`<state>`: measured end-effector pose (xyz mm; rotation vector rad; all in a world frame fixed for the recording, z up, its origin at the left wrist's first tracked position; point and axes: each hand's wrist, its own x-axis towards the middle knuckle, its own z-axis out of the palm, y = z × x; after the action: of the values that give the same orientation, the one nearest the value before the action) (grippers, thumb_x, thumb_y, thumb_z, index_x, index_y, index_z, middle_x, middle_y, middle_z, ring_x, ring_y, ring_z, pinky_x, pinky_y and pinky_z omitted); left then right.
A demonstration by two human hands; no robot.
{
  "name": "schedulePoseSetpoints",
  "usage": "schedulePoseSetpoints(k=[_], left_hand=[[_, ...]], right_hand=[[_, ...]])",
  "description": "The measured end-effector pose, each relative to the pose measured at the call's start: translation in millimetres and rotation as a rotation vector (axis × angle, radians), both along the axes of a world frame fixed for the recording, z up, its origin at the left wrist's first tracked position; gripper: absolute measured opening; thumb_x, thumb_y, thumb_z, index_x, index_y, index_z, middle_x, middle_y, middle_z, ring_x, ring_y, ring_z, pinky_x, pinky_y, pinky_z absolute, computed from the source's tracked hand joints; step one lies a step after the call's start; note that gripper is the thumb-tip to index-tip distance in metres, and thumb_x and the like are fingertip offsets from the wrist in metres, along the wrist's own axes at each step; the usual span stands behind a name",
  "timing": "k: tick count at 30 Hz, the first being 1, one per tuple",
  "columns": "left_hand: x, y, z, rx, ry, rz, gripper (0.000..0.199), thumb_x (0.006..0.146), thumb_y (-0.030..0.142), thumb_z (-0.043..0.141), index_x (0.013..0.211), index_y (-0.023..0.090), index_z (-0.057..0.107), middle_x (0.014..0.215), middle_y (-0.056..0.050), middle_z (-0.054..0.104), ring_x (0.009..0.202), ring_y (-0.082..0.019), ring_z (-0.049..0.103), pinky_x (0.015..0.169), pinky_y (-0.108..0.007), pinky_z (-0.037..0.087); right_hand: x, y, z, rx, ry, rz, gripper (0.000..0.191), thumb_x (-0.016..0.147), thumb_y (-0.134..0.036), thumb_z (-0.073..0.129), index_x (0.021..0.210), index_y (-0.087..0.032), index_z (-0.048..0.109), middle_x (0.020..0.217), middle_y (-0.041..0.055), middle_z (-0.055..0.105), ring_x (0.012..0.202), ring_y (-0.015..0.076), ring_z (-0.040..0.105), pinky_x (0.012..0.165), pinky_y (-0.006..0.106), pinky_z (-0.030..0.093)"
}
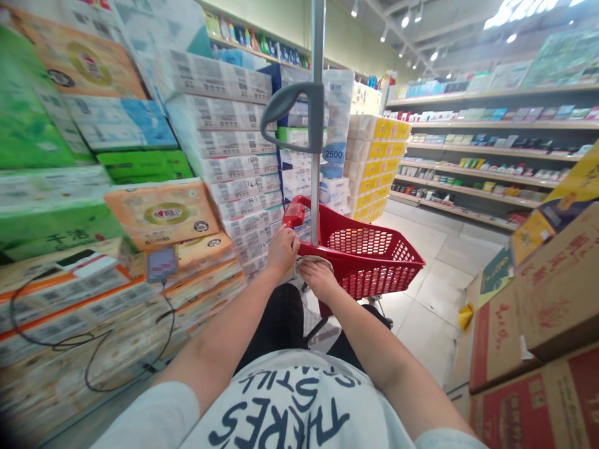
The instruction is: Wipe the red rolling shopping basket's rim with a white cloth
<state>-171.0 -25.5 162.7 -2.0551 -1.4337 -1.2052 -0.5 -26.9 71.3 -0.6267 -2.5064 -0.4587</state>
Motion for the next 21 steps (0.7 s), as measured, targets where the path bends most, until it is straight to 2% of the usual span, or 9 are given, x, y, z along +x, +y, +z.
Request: schedulePoseSetpoints(k=[5,11,16,21], left_hand=[[-1,-5,1.0,0.017,0.016,0.003,0.021,0.092,0.021,0.039,0.08,0.021,0.057,0.087,-0.005,0.057,0.1,-0.02,0.054,0.108,-0.044,0.035],[-3,-5,-0.1,0.01,-0.02,0.0,0.021,0.091,0.02,0.039,0.083,0.021,0.059,0.088,-0.005,0.058,0.102,-0.021,0.054,0.107,-0.046,0.035],[-6,-4,0.2,0.017,0.003,0.015,0.019,0.091,0.021,0.041,0.083,0.02,0.059,0.088,-0.005,0.058,0.105,-0.021,0.052,0.107,-0.043,0.036],[-6,-2,-0.9,0.02,-0.005,0.039,0.018,0.09,0.021,0.043,0.081,0.02,0.059,0.089,-0.006,0.057,0.11,-0.023,0.05,0.105,-0.044,0.039]], right_hand=[[4,-2,6.2,-0.009,-0.002,0.039,0.03,0.094,-0.015,0.043,0.115,-0.019,0.064,0.118,0.0059,0.066,0.116,0.0187,0.056,0.097,0.036,0.046],[-2,-4,30.7,0.035,0.053,0.121,0.034,0.096,-0.017,0.037,0.122,-0.022,0.059,0.126,0.0055,0.061,0.124,0.0173,0.047,0.102,0.036,0.041],[-2,-8,34.5,0.04,0.086,0.091,0.033,0.096,-0.017,0.037,0.111,-0.02,0.066,0.113,0.006,0.067,0.113,0.0188,0.055,0.095,0.035,0.046],[-4,-10,56.4,0.059,0.248,0.088,0.033,0.096,-0.017,0.038,0.116,-0.022,0.064,0.12,0.006,0.064,0.12,0.0186,0.05,0.104,0.039,0.04]])
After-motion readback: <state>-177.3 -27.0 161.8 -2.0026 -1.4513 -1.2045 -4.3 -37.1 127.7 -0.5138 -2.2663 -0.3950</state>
